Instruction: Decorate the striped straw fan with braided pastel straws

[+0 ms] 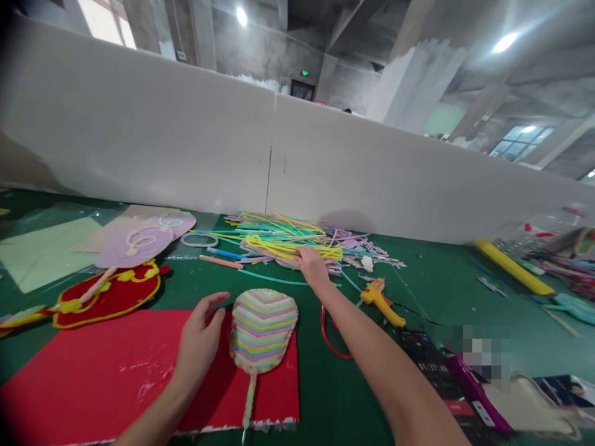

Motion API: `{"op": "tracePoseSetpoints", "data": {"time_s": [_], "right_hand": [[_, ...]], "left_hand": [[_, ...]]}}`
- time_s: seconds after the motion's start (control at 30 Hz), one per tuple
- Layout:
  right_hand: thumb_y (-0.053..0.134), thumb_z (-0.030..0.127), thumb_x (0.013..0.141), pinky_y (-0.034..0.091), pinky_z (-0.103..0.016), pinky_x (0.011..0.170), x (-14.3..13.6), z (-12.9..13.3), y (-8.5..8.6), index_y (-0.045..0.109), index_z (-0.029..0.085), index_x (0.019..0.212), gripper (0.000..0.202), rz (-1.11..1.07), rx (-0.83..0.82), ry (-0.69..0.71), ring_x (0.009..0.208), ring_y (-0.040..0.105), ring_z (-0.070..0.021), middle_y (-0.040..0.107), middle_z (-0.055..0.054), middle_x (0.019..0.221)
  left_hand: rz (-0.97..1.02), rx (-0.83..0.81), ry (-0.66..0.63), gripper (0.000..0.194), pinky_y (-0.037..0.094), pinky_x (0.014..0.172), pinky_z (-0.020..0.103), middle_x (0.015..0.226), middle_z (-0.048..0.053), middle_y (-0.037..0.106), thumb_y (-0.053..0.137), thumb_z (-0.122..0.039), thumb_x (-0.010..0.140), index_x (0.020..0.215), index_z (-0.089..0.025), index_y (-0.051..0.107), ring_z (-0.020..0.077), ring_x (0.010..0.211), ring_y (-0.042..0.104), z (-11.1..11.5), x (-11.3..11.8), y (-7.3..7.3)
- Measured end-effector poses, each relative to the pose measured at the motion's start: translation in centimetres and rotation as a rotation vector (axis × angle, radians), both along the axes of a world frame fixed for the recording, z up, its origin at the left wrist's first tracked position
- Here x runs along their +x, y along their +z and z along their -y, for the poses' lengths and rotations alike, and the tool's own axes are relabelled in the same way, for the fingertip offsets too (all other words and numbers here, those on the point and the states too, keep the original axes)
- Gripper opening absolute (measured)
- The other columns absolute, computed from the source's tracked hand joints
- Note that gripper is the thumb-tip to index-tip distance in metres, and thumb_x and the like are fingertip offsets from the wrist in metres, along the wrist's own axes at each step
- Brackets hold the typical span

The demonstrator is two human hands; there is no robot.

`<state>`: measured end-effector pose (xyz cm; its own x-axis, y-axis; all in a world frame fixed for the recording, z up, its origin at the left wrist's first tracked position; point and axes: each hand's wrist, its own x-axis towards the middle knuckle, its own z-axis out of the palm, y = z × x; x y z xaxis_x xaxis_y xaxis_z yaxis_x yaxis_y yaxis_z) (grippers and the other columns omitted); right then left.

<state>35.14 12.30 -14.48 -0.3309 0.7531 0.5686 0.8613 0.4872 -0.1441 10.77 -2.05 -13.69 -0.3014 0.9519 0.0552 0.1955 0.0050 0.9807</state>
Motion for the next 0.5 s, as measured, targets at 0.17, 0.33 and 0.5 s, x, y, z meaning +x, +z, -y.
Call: {"op": "tracePoseSetpoints", "data": {"time_s": [0.17, 0.33, 0.5], "right_hand": [[0.049, 0.012, 0.077, 0.039, -0.036, 0.08, 0.44, 0.43, 0.62, 0.054, 0.015, 0.099, 0.022, 0.083, -0.031, -0.014, 0.093, 0.052, -0.0242, 0.06, -0.011, 0.097], [0.048, 0.012, 0.078, 0.038, -0.035, 0.082, 0.52, 0.35, 0.77, 0.055, 0.015, 0.097, 0.021, 0.061, -0.034, -0.017, 0.093, 0.051, -0.0236, 0.06, -0.01, 0.096], [0.035, 0.011, 0.084, 0.039, -0.032, 0.079, 0.21, 0.11, 0.6, 0.058, 0.016, 0.086, 0.024, 0.029, -0.073, -0.041, 0.087, 0.052, -0.0211, 0.059, -0.009, 0.087]], "left_hand": [[-0.003, -0.015, 0.0, 0.026, 0.038, 0.092, 0.04, 0.107, 0.009, 0.059, 0.045, -0.022, 0.074, 0.097, -0.018, 0.056, 0.0222, 0.104, 0.052, 0.04, 0.02, -0.07], [-0.013, -0.022, 0.002, 0.025, 0.038, 0.092, 0.038, 0.107, 0.008, 0.059, 0.044, -0.022, 0.075, 0.097, -0.019, 0.056, 0.0219, 0.104, 0.052, 0.05, -0.02, -0.02], [-0.004, -0.008, 0.007, 0.026, 0.038, 0.091, 0.039, 0.106, 0.009, 0.06, 0.045, -0.022, 0.074, 0.097, -0.019, 0.057, 0.023, 0.103, 0.052, 0.03, -0.05, -0.08]]}}
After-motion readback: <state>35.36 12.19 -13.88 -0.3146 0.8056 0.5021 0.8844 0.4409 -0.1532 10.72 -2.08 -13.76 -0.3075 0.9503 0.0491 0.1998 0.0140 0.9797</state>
